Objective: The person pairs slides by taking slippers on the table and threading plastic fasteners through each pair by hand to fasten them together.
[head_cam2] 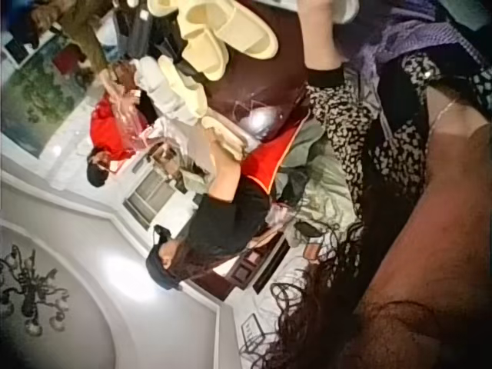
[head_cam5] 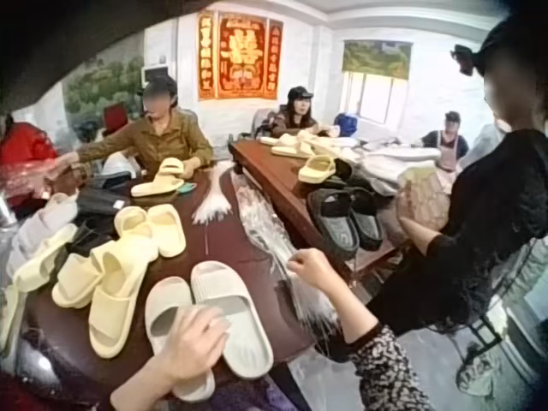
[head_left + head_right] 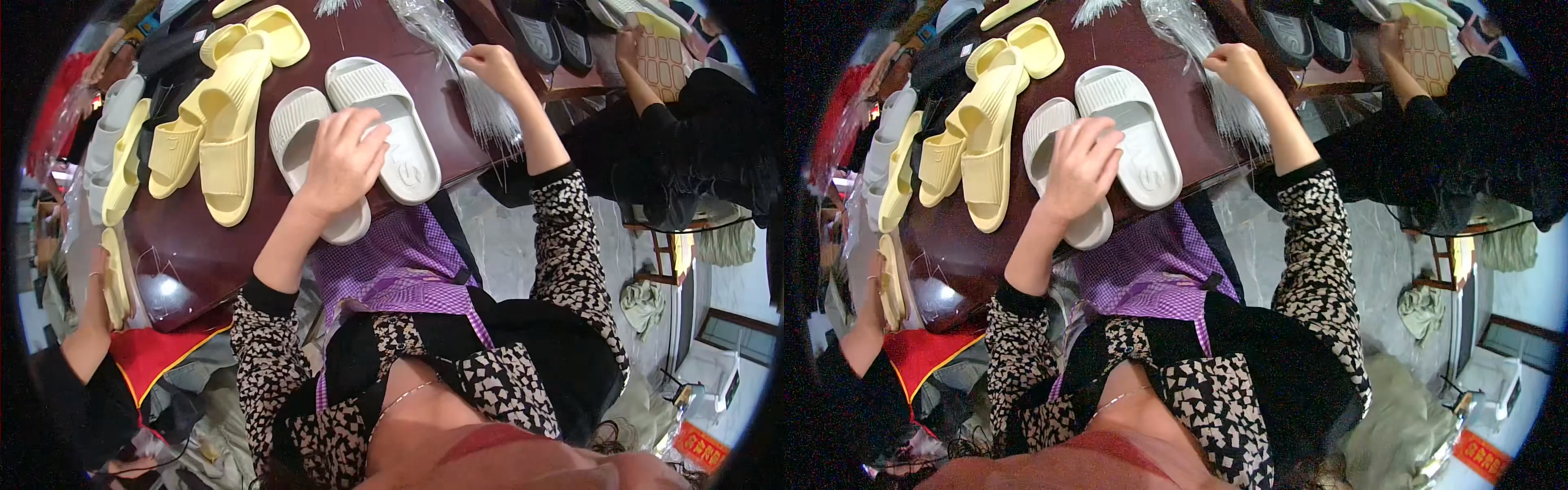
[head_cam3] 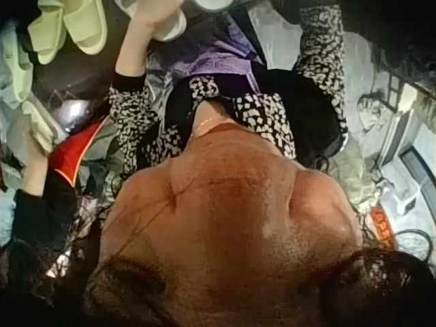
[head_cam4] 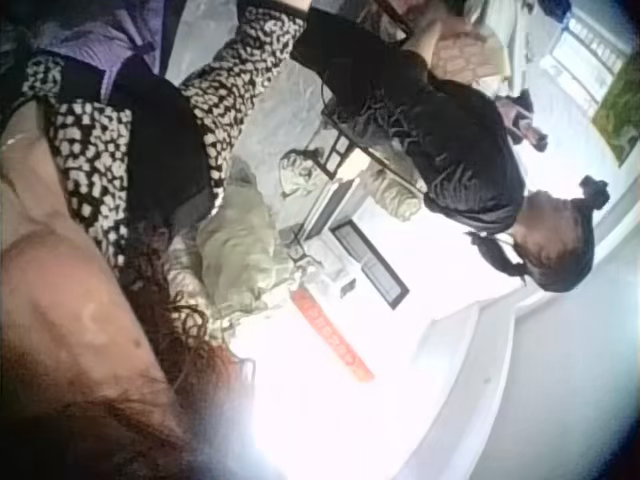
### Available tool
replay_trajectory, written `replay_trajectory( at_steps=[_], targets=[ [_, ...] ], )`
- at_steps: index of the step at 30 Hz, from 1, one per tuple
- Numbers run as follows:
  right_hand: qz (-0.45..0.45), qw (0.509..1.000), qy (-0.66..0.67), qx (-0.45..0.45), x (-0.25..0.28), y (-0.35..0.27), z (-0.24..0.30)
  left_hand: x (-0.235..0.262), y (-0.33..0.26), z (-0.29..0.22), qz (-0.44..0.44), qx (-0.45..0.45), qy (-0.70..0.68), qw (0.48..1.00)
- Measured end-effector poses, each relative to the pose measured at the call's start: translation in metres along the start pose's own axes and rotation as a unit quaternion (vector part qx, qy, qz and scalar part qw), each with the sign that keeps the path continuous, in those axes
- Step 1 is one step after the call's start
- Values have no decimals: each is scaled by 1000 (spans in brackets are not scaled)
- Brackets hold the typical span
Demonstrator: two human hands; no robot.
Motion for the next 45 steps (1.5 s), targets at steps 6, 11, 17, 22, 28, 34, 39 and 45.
replay_trajectory(
  at_steps=[6,11,17,22,28,34,39,45],
  targets=[
    [-1,992,-125,-11,-15,-3,16,-17,-7,-8,73,18,-39,996],
    [-53,989,-139,14,-15,1,10,-18,-14,9,53,62,-42,996],
    [7,997,28,-75,-1,1,-2,-24,-14,25,71,85,-57,992],
    [126,957,196,-175,-1,-26,19,-28,-1,33,42,109,-88,989],
    [189,933,244,-185,-11,-56,54,-41,43,-3,-40,42,-134,989],
    [222,891,338,-207,-14,-71,69,-76,47,7,15,109,-270,957],
    [269,867,352,-229,-18,-69,63,-93,37,26,31,115,-183,976],
    [-39,985,65,152,-9,-12,44,-96,36,40,13,282,-311,907]
  ],
)
Point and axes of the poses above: each hand's wrist, its own y-axis towards the middle knuckle, its own x-axis out of the back of the hand, z = x × y, the point moved 6 cm from there along y, towards the middle knuckle, and after that the axes turned 8 degrees about -z, right-handed, at the moved point
